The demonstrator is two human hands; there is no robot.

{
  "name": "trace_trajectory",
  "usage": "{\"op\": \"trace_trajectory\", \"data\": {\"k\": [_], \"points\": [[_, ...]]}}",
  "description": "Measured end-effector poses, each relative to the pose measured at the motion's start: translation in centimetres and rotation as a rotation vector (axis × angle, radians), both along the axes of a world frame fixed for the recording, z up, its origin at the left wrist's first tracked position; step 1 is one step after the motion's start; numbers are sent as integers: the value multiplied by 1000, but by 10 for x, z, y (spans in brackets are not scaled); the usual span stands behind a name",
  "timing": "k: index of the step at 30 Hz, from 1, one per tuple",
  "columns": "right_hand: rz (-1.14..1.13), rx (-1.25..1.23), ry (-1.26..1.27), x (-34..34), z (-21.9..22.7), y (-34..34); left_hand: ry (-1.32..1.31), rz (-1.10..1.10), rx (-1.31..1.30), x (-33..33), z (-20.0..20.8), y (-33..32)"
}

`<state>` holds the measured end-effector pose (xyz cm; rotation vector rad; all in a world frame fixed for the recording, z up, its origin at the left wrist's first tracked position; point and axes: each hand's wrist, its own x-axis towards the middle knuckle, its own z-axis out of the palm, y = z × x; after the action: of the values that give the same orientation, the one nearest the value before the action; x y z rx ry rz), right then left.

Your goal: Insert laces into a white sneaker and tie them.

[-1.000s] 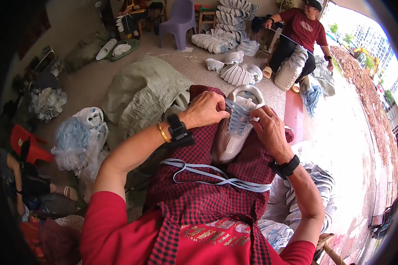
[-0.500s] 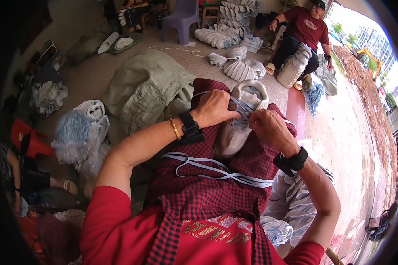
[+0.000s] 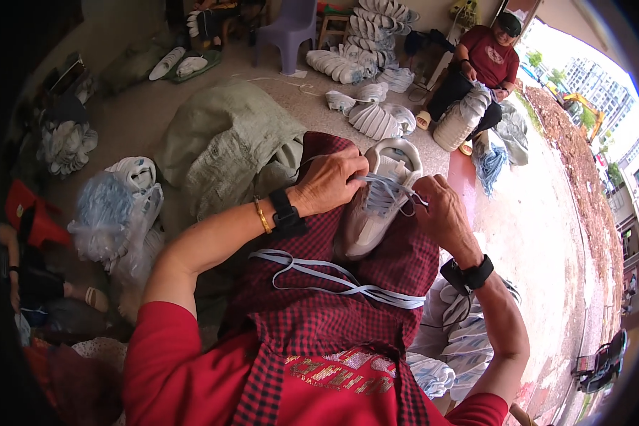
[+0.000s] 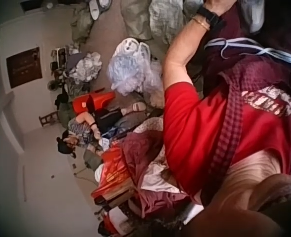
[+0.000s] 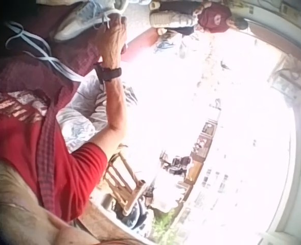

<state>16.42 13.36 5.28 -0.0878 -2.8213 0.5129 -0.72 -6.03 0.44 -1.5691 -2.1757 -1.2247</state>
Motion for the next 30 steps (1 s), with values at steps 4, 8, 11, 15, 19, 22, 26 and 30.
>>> {"op": "trace_trajectory", "data": {"k": [4,8,11,15,19,22,26,30], "points": [[-42,61,274,1,-19,23,141,-176,-6,-2,-3,-13],[61,-26,203,-2,-23,27,315,-273,24,-5,7,-14],[93,-10,231,-6,-23,29,61,-110,116,-18,7,1],[89,-54,221,-1,-13,27,-149,-190,-46,-16,6,10],[103,123,213,4,-12,38,320,-154,82,-38,6,7],[81,227,267,5,-17,49,505,-119,89,-53,11,-1],[83,136,307,12,-18,62,552,-18,104,-68,11,-14],[27,143,300,25,-18,75,576,54,67,-87,11,-39]]}}
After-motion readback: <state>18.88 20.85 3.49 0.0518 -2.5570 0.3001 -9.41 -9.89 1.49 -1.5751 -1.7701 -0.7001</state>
